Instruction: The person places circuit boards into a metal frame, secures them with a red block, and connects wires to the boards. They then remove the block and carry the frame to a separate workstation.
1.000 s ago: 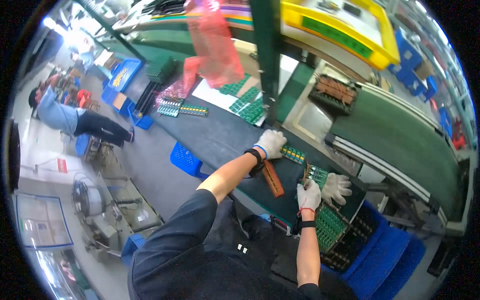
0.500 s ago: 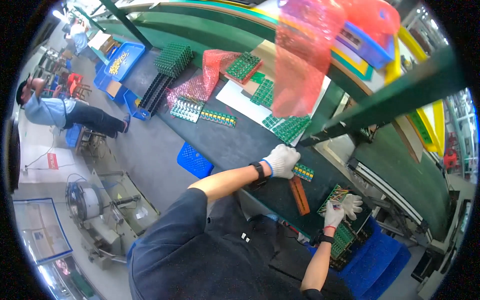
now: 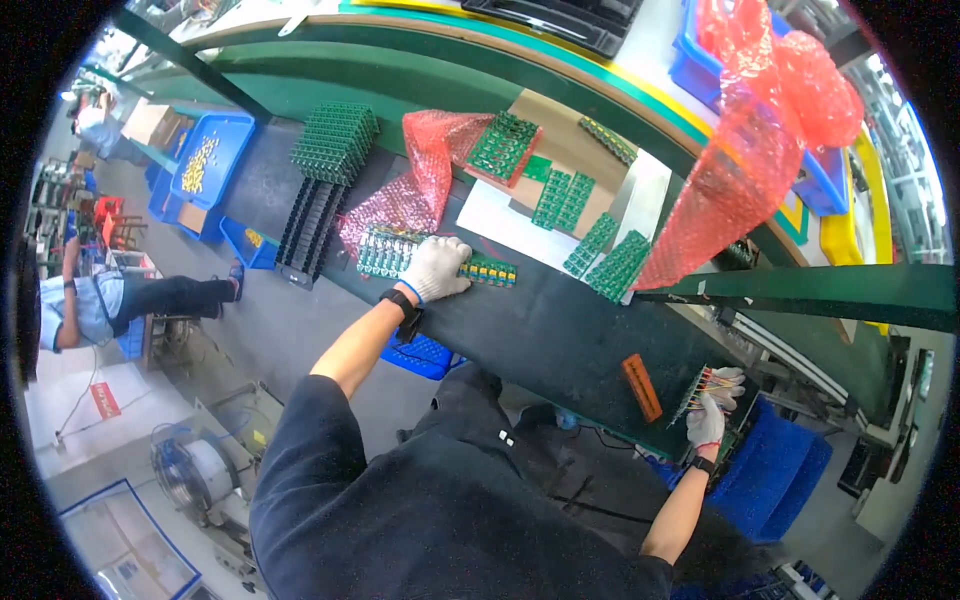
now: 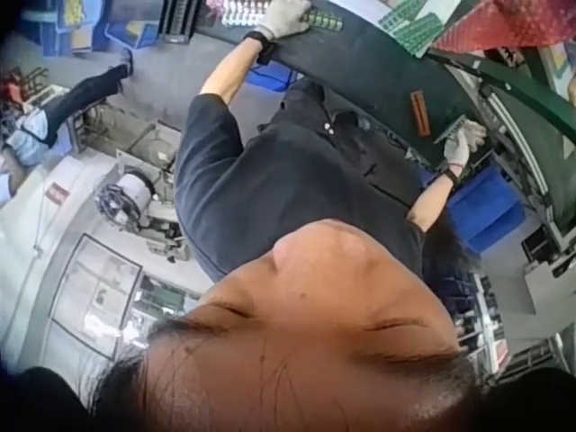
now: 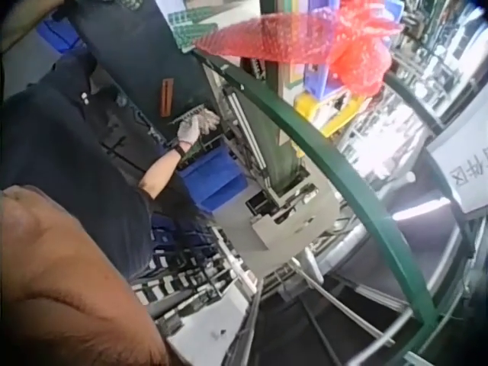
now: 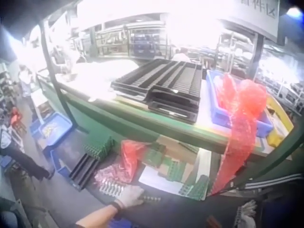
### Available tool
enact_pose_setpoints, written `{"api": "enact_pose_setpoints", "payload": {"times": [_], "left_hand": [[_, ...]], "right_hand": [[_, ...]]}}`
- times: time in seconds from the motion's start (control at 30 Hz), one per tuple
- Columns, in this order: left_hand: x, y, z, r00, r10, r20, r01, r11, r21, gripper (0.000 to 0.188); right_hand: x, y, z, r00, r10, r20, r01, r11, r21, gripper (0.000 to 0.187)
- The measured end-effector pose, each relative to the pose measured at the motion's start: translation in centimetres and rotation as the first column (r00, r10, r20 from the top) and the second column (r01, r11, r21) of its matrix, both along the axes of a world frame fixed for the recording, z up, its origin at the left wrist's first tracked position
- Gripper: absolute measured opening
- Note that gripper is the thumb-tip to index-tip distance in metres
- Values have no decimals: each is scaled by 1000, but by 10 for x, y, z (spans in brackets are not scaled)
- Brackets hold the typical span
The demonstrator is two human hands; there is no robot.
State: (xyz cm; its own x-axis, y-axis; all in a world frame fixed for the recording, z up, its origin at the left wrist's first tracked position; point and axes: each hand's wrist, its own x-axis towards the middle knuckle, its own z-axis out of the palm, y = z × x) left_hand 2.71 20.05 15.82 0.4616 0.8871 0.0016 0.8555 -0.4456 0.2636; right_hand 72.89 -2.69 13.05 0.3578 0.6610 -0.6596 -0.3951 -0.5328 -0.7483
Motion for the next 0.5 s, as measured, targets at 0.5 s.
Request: {"api": "enact_pose_setpoints", "payload": {"times": [0.5], "left_hand": [[-6, -17, -17, 995, 101, 8, -101, 992, 77, 36]], "right_hand": [[-173, 11, 130, 979, -82, -189, 116, 977, 180, 18]]}}
